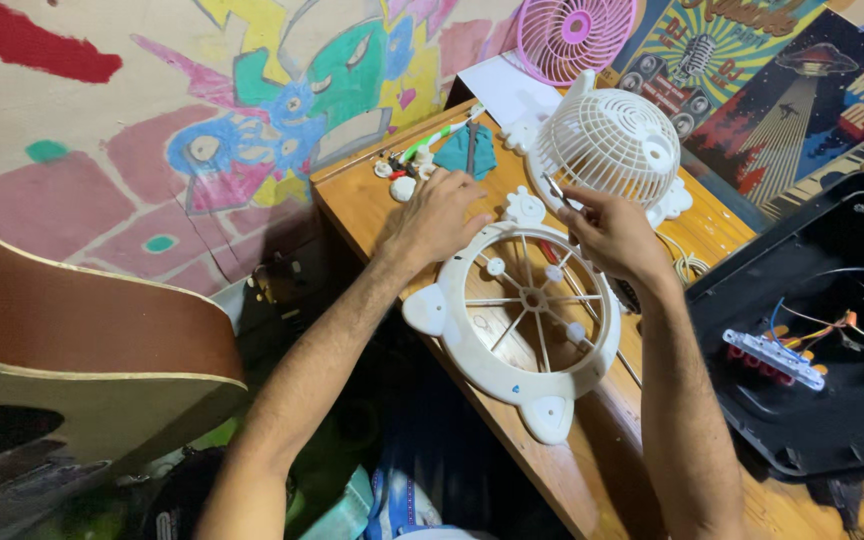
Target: The person disassembles a small white electric fan on a wooden table. They remove the front grille, unscrew and detach the fan blades from the motor, and then remove the rear grille and motor housing. A screwdriver is used to loosen screws during the process.
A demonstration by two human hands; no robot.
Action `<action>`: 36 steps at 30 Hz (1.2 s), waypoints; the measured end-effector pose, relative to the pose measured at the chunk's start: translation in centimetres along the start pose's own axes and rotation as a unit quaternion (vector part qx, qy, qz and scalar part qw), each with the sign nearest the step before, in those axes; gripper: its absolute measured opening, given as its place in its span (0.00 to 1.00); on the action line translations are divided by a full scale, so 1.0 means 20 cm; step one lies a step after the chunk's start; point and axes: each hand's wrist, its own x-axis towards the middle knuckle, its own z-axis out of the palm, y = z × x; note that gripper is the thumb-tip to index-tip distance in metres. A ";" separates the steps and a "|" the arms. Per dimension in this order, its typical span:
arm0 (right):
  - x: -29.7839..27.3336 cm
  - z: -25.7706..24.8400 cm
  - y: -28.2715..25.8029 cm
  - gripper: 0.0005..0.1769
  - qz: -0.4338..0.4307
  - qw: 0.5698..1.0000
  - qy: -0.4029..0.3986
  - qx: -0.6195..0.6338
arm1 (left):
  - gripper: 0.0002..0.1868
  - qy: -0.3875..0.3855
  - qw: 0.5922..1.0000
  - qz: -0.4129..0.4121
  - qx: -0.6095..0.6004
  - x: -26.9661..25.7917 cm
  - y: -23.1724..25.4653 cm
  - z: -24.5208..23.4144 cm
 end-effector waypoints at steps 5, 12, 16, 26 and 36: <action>-0.08 -0.08 0.12 0.24 -0.015 0.999 0.022 0.038 | 0.19 -0.040 0.998 0.043 -0.008 0.02 0.20 0.07; -0.18 -0.15 0.24 0.23 0.009 0.998 0.013 0.066 | 0.17 -0.122 0.988 0.089 0.005 -0.02 0.39 0.12; -0.21 -0.19 0.27 0.24 0.008 0.999 0.015 0.035 | 0.18 -0.155 0.980 0.125 0.013 -0.07 0.48 0.15; -0.27 -0.26 0.31 0.23 -0.024 0.999 0.008 0.025 | 0.19 -0.266 0.954 0.129 0.039 -0.08 0.61 0.15; -0.31 -0.30 0.32 0.23 -0.034 0.998 0.006 0.049 | 0.14 -0.262 0.950 0.138 0.104 -0.09 0.66 0.19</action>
